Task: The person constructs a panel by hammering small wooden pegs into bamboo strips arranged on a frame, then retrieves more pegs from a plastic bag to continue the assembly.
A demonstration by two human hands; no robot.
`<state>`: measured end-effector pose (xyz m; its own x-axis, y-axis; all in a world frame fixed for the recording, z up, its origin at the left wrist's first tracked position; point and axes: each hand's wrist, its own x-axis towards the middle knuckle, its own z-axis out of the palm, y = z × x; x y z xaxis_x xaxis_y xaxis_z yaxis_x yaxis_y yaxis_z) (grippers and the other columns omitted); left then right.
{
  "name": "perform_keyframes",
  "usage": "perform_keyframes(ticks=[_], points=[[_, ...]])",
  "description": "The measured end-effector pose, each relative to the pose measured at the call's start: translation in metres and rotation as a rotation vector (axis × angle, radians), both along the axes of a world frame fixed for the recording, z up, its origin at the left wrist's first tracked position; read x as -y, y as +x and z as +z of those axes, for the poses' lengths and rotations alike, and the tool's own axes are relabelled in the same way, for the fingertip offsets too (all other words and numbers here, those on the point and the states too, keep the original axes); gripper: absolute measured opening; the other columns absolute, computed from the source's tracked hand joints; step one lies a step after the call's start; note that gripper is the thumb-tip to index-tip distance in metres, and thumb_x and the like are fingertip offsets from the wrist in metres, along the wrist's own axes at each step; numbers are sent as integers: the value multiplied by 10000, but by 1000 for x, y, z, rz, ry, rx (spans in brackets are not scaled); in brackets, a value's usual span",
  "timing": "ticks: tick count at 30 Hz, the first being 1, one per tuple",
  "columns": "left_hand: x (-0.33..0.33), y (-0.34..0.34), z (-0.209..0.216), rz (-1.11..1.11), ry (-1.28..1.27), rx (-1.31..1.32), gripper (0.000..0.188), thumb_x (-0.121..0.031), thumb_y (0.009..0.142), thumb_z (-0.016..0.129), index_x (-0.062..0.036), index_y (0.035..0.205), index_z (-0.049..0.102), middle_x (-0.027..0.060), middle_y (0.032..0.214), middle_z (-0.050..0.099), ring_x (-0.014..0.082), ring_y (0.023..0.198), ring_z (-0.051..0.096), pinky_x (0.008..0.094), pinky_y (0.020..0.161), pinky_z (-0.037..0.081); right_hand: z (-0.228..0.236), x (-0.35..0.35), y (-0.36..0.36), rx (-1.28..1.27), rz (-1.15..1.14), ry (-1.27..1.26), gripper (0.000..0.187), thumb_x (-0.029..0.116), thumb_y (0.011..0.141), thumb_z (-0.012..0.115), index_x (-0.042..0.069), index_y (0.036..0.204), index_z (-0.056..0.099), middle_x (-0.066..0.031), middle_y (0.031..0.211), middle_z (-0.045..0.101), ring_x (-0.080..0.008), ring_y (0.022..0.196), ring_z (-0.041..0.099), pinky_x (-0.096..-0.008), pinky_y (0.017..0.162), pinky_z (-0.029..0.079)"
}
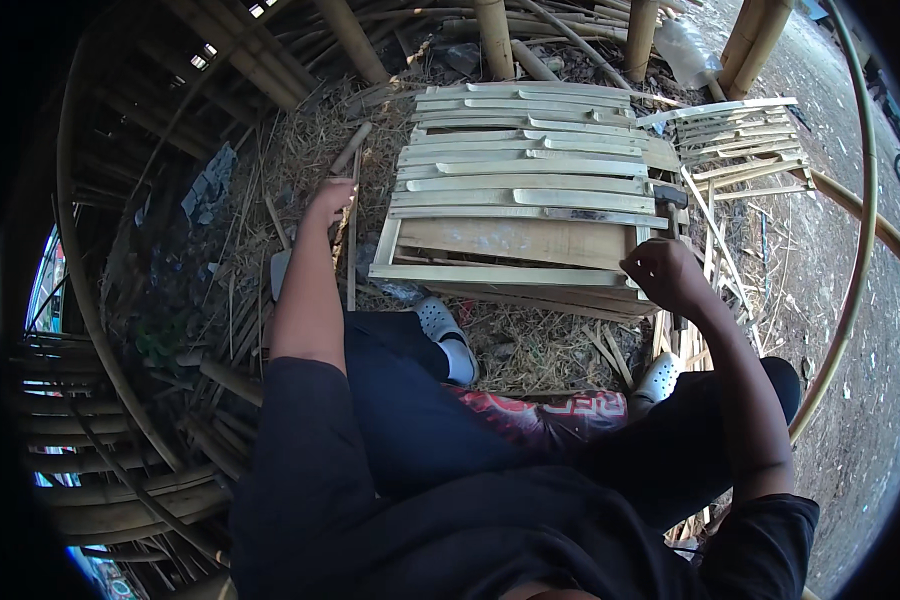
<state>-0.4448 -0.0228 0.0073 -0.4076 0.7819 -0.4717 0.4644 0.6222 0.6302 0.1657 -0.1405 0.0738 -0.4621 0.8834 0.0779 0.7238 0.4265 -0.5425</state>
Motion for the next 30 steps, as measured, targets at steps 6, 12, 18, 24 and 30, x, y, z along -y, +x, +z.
perform_keyframes(ticks=[6, 12, 18, 24, 30], points=[[65, -88, -136, 381, 54, 50, 359, -164, 878, 634, -105, 1221, 721, 127, 1099, 723, 297, 1025, 675, 517, 913, 518, 10, 42, -79, 9, 400, -57, 161, 203, 890, 757, 47, 930, 743, -127, 829, 698, -316, 707, 686, -408, 634, 544], [107, -15, -175, -48, -217, 60, 585, -179, 866, 635, -121, 1442, 555, 196, 1438, 561, 410, 1363, 496, 634, 1067, 428, -4, 33, -85, 75, 487, -163, 159, 199, 882, 763, 48, 920, 732, -125, 830, 690, -323, 727, 690, -418, 633, 549], [104, -4, -164, 570, -377, 497, 576, -346, 937, 543, -121, 1466, 500, 147, 1495, 508, 405, 1387, 448, 682, 1098, 343, -13, 25, -97, 87, 462, -169, 160, 211, 898, 751, 55, 923, 730, -116, 825, 685, -324, 705, 686, -427, 615, 536], [90, -3, -223, 492, -255, 541, 440, -378, 939, 526, -121, 1277, 641, 99, 1340, 638, 289, 1281, 545, 606, 1099, 334, -26, 26, -81, 100, 441, -156, 155, 213, 895, 750, 60, 904, 727, -109, 824, 682, -321, 706, 681, -431, 613, 531], [113, -146, -244, 548, -4, 579, 301, -311, 912, 602, -65, 1051, 707, 123, 1102, 721, 245, 973, 686, 405, 837, 525, -14, 31, -81, 48, 473, -79, 181, 234, 885, 754, 56, 898, 726, -110, 826, 682, -327, 721, 679, -432, 626, 533]])
